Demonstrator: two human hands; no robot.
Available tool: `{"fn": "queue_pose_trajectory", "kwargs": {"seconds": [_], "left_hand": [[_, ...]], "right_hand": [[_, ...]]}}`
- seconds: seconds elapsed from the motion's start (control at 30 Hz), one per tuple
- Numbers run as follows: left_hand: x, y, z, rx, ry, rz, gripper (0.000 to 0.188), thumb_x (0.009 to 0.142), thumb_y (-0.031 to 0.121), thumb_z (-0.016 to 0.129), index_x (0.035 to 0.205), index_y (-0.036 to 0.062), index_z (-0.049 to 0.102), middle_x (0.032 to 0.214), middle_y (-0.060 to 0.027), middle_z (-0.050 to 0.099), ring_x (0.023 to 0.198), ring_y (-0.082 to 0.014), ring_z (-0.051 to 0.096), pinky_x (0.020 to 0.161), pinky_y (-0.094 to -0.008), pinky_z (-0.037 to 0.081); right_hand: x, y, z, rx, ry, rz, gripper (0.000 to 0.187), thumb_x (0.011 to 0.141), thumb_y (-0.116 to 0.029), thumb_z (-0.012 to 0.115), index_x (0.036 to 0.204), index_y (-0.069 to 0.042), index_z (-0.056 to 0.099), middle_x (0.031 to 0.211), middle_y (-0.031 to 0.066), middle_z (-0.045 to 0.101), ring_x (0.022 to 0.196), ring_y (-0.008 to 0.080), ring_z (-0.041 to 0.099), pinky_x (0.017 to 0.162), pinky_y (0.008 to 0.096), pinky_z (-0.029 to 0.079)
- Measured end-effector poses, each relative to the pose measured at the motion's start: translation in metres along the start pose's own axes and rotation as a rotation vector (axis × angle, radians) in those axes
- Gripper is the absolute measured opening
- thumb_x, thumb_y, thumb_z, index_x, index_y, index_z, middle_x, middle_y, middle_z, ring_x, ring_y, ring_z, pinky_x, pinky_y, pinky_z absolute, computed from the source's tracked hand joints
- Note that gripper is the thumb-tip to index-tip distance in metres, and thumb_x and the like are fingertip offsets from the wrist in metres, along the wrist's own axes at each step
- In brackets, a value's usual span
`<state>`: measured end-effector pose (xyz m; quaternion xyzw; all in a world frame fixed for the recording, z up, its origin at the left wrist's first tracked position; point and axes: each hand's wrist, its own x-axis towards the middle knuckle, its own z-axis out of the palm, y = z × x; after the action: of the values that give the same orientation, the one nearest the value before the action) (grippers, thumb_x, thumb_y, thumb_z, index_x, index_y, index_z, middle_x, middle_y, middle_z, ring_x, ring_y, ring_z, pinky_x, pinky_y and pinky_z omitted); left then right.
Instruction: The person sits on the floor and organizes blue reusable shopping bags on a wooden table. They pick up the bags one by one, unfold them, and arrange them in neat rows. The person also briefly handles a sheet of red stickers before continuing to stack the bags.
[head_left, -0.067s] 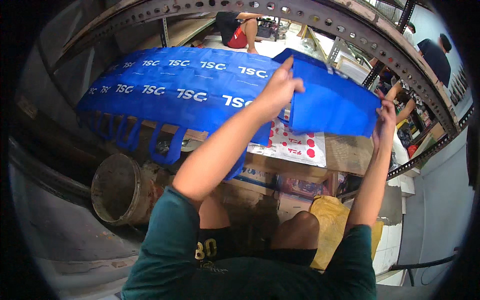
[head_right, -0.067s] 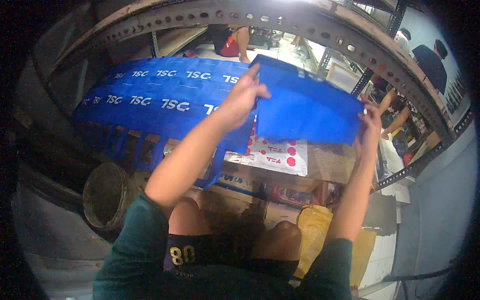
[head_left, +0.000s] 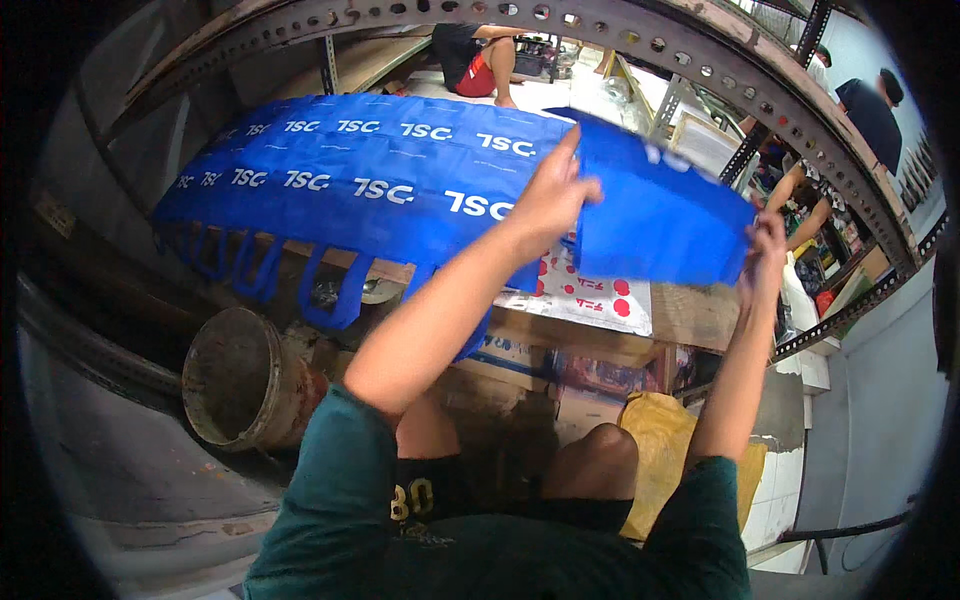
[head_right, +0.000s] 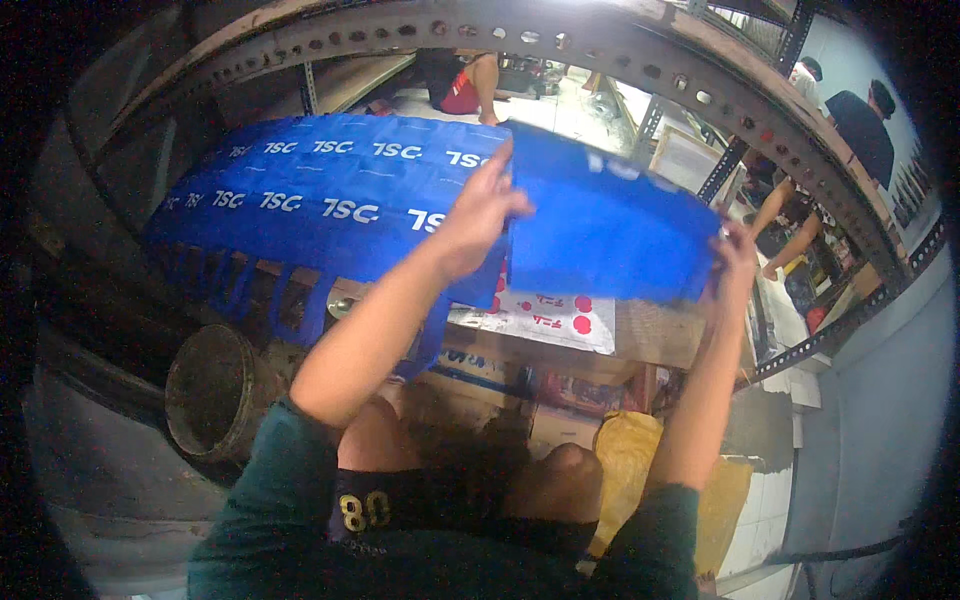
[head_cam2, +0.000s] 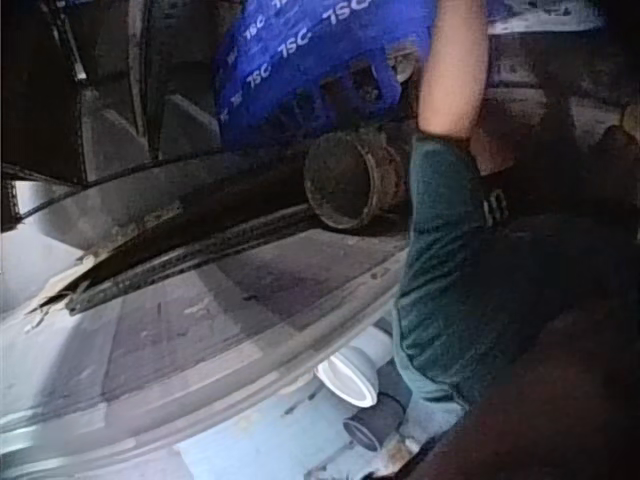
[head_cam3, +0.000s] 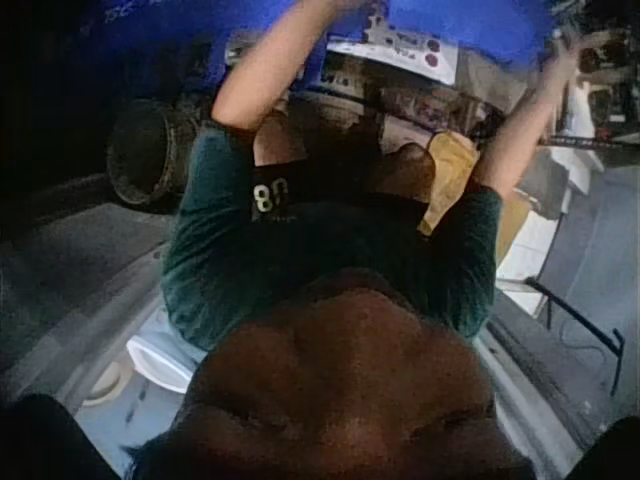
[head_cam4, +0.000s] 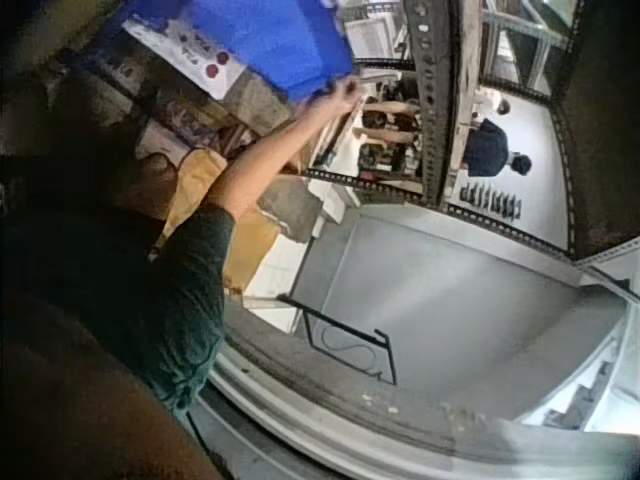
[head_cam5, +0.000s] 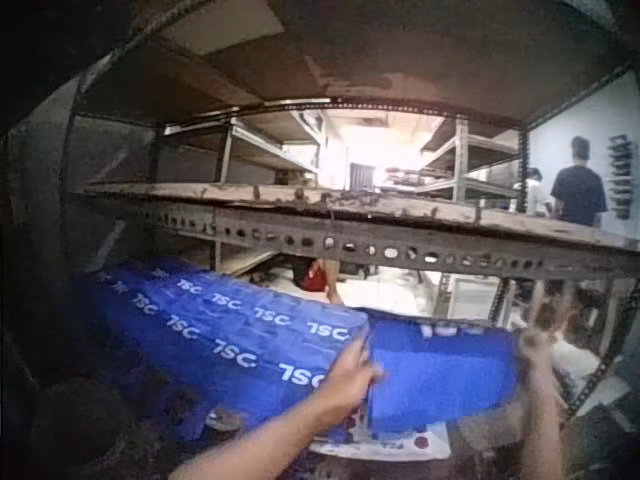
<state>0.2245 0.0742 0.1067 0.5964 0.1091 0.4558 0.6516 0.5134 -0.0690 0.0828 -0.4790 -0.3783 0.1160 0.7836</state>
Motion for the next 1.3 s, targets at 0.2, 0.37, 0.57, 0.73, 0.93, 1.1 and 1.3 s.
{"fn": "queue_pose_trajectory", "kwargs": {"seconds": [0.2, 0.37, 0.57, 0.73, 0.93, 1.1, 1.3], "left_hand": [[-0.056, -0.073, -0.058, 0.768, 0.156, -0.151, 0.073, 0.071, 0.004, 0.065, 0.137, -0.0012, 0.035, 0.1, -0.0185, 0.063, 0.084, -0.0258, 0.065, 0.075, -0.0337, 0.051], [-0.058, -0.112, -0.084, 0.982, 0.149, -0.164, 0.045, 0.072, 0.01, 0.07, 0.114, 0.0002, 0.058, 0.088, -0.0163, 0.067, 0.081, -0.0254, 0.066, 0.073, -0.0348, 0.052], [-0.063, -0.091, -0.075, -0.248, 0.118, -0.379, 0.079, 0.082, 0.013, 0.067, 0.144, 0.0178, 0.018, 0.13, -0.0204, 0.046, 0.1, -0.0281, 0.06, 0.083, -0.0397, 0.052], [-0.117, -0.089, -0.043, -0.197, 0.14, -0.224, 0.111, 0.08, 0.005, 0.069, 0.143, 0.0227, -0.02, 0.139, -0.0243, 0.032, 0.107, -0.0301, 0.057, 0.09, -0.0405, 0.049], [-0.127, -0.099, -0.039, 0.553, 0.0, -0.196, 0.114, 0.076, 0.008, 0.07, 0.143, 0.0116, -0.022, 0.097, -0.0177, 0.063, 0.088, -0.0218, 0.064, 0.081, -0.0354, 0.051], [-0.11, -0.098, -0.037, 0.484, 0.019, -0.096, 0.105, 0.079, 0.004, 0.065, 0.145, 0.0104, -0.017, 0.099, -0.0156, 0.064, 0.086, -0.0207, 0.063, 0.077, -0.0328, 0.05], [-0.1, -0.093, -0.037, -0.048, 0.215, -0.353, 0.104, 0.079, 0.002, 0.065, 0.146, 0.0176, -0.012, 0.119, -0.018, 0.055, 0.101, -0.0241, 0.058, 0.084, -0.0353, 0.046]], "right_hand": [[-0.065, 0.107, -0.002, -0.286, -0.086, 0.399, 0.017, 0.073, 0.003, 0.055, 0.087, -0.008, 0.055, 0.078, -0.0004, 0.053, 0.069, 0.0108, 0.051, 0.063, 0.0235, 0.043], [-0.075, 0.141, 0.006, -0.395, -0.115, 0.533, 0.021, 0.078, 0.006, 0.051, 0.095, -0.003, 0.059, 0.079, 0.0037, 0.059, 0.063, 0.0118, 0.053, 0.056, 0.0254, 0.043], [-0.07, 0.13, 0.018, -0.14, -0.038, 0.613, 0.036, 0.081, 0.006, 0.049, 0.117, 0.004, 0.057, 0.087, 0.0104, 0.063, 0.07, 0.0156, 0.06, 0.064, 0.0272, 0.052], [-0.07, 0.135, 0.032, -0.109, -0.027, 0.609, 0.037, 0.083, 0.006, 0.049, 0.119, 0.005, 0.055, 0.091, 0.0121, 0.064, 0.072, 0.0167, 0.061, 0.065, 0.0276, 0.052], [-0.076, 0.142, 0.034, -0.146, -0.002, 0.615, 0.035, 0.082, 0.008, 0.049, 0.116, 0.005, 0.058, 0.091, 0.0123, 0.064, 0.069, 0.0153, 0.06, 0.06, 0.0274, 0.052], [-0.063, 0.139, 0.032, -0.166, -0.04, 0.569, 0.035, 0.082, 0.007, 0.051, 0.115, 0.004, 0.059, 0.091, 0.0119, 0.064, 0.068, 0.0149, 0.06, 0.059, 0.0269, 0.051], [-0.057, 0.133, 0.036, -0.254, -0.063, 0.585, 0.036, 0.081, 0.006, 0.052, 0.117, 0.004, 0.058, 0.09, 0.0113, 0.065, 0.066, 0.0142, 0.06, 0.06, 0.026, 0.05]]}}
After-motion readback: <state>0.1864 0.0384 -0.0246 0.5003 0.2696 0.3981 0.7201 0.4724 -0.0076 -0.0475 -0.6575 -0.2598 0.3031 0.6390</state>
